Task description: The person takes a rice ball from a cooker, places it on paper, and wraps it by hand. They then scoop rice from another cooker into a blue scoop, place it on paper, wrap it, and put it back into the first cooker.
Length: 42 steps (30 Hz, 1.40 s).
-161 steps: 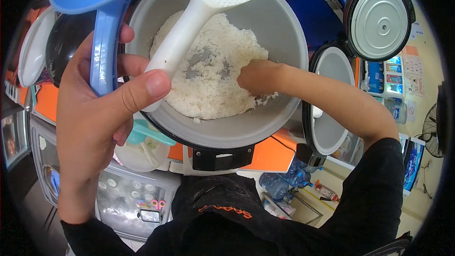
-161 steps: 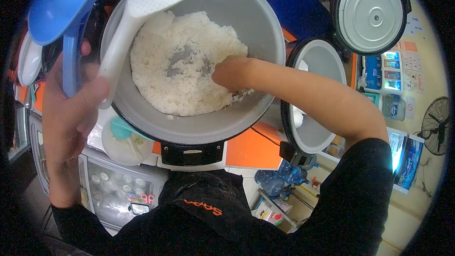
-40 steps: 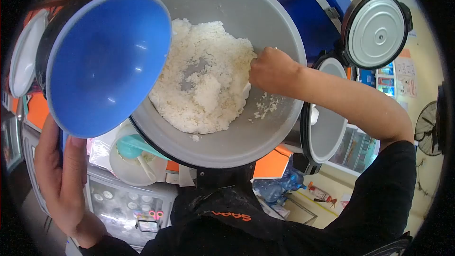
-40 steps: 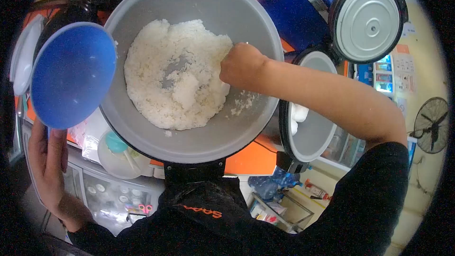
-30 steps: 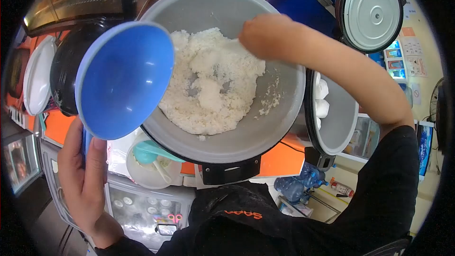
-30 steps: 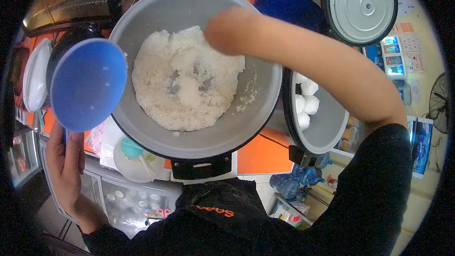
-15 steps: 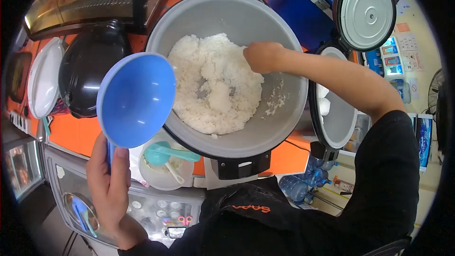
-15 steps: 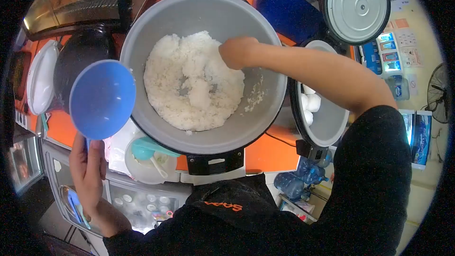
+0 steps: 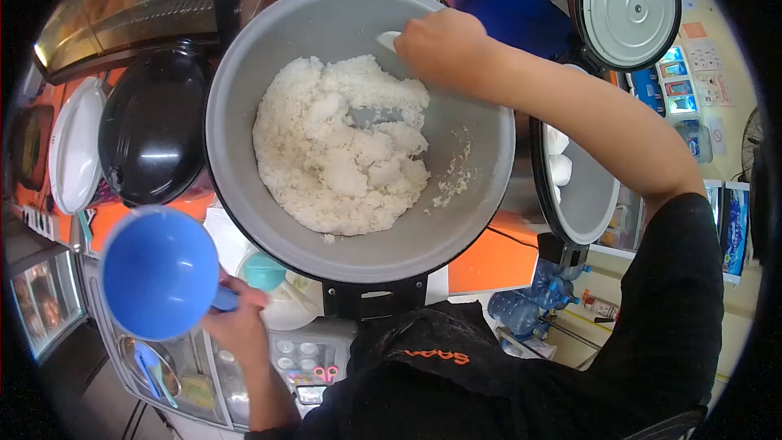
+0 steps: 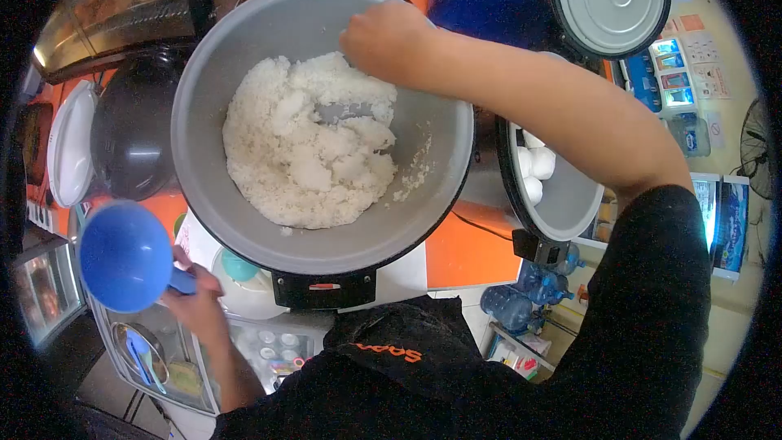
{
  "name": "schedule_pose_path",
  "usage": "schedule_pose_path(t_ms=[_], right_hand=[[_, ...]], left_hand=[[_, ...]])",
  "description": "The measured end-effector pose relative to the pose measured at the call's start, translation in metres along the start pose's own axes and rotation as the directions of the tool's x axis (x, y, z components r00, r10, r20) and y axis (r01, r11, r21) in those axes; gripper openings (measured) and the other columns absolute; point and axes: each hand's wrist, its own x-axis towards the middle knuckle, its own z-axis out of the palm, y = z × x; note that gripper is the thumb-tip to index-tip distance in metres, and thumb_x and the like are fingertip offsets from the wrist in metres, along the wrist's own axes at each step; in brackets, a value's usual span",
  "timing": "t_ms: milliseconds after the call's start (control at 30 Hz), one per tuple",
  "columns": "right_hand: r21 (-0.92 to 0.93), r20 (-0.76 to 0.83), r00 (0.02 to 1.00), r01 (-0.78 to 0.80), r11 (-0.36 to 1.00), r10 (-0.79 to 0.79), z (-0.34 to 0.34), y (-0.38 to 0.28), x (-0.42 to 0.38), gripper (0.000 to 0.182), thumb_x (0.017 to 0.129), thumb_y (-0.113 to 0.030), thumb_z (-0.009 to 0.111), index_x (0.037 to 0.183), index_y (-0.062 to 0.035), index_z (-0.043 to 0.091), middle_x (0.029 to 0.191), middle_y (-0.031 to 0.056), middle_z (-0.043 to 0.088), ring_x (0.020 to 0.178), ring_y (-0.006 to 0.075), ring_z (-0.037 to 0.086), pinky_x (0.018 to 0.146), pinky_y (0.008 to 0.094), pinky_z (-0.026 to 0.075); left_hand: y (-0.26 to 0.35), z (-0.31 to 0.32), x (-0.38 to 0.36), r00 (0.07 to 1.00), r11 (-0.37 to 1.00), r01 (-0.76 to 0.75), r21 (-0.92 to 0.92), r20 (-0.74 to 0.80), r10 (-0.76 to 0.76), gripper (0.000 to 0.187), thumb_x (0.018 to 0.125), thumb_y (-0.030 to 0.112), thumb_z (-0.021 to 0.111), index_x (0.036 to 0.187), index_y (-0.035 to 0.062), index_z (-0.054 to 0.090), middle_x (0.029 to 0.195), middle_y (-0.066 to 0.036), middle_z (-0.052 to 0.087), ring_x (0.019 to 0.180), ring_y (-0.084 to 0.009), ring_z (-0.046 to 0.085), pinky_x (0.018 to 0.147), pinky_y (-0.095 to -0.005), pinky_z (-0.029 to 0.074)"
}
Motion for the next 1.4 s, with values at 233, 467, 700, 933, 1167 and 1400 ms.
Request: schedule_pose_path(t_ms=[233, 467, 700, 933, 1167, 1400], right_hand=[[0.057, 0.162, 0.985, 0.049, 0.997, -0.057, 0.068, -0.022, 0.051, 0.022, 0.092, -0.011, 0.056, 0.098, -0.0037, 0.075, 0.101, 0.0176, 0.075, 0.096, 0.0344, 0.074, 0.080, 0.0459, 0.060], [0.200, 0.158, 0.963, 0.183, 0.962, -0.216, 0.036, -0.071, 0.024, 0.021, 0.092, -0.013, 0.057, 0.096, -0.0040, 0.075, 0.100, 0.0186, 0.074, 0.097, 0.0349, 0.074, 0.079, 0.0481, 0.060], [0.147, 0.011, 0.951, 0.304, 0.941, -0.309, -0.008, -0.107, 0.013, 0.018, 0.092, -0.018, 0.062, 0.093, -0.0063, 0.075, 0.094, 0.0154, 0.075, 0.089, 0.0339, 0.075, 0.074, 0.0465, 0.061], [-0.098, 0.372, 0.925, 0.122, 0.988, -0.078, 0.053, -0.030, 0.041, 0.023, 0.085, -0.013, 0.068, 0.102, -0.0036, 0.079, 0.109, 0.0168, 0.076, 0.098, 0.0324, 0.074, 0.076, 0.0473, 0.059], [0.369, 0.543, 0.782, 0.105, 0.923, -0.306, 0.077, -0.062, 0.008, 0.028, 0.087, -0.015, 0.056, 0.082, 0.0077, 0.072, 0.092, 0.0249, 0.074, 0.085, 0.0397, 0.072, 0.076, 0.0495, 0.056], [0.605, 0.429, 0.894, -0.178, 0.776, -0.129, 0.041, -0.083, 0.023, 0.034, 0.092, -0.025, 0.061, 0.082, 0.0071, 0.069, 0.087, 0.0267, 0.072, 0.083, 0.0382, 0.072, 0.074, 0.0495, 0.055]], left_hand=[[0.005, 0.050, -0.031, 0.911, 0.898, 0.411, -0.159, 0.047, -0.409, 0.054, 0.072, -0.011, 0.078, 0.118, -0.0020, 0.050, 0.090, -0.006, 0.059, 0.075, -0.0131, 0.058, 0.065, -0.0254, 0.050], [-0.010, 0.043, -0.034, 0.929, 0.936, 0.352, -0.002, 0.122, -0.349, 0.051, 0.078, -0.010, 0.072, 0.122, -0.0024, 0.046, 0.102, -0.009, 0.057, 0.080, -0.0142, 0.059, 0.063, -0.0252, 0.049], [0.008, 0.048, -0.041, 0.912, 0.905, 0.410, -0.115, 0.082, -0.403, 0.065, 0.071, -0.021, 0.068, 0.129, -0.0078, 0.040, 0.130, -0.020, 0.052, 0.080, -0.0184, 0.062, 0.064, -0.0283, 0.057], [0.002, 0.049, -0.047, 0.882, 0.868, 0.471, -0.157, 0.060, -0.468, 0.069, 0.072, -0.019, 0.071, 0.132, -0.0069, 0.038, 0.126, -0.021, 0.056, 0.079, -0.0170, 0.062, 0.063, -0.0282, 0.056], [-0.007, 0.049, -0.047, 0.900, 0.897, 0.433, -0.086, 0.092, -0.425, 0.052, 0.074, -0.013, 0.076, 0.117, -0.0040, 0.049, 0.090, -0.006, 0.057, 0.075, -0.0112, 0.056, 0.062, -0.0231, 0.048], [-0.006, 0.048, -0.046, 0.908, 0.910, 0.412, -0.051, 0.107, -0.405, 0.041, 0.073, -0.013, 0.077, 0.106, -0.0039, 0.054, 0.082, -0.005, 0.058, 0.069, -0.0110, 0.056, 0.061, -0.0239, 0.048]])
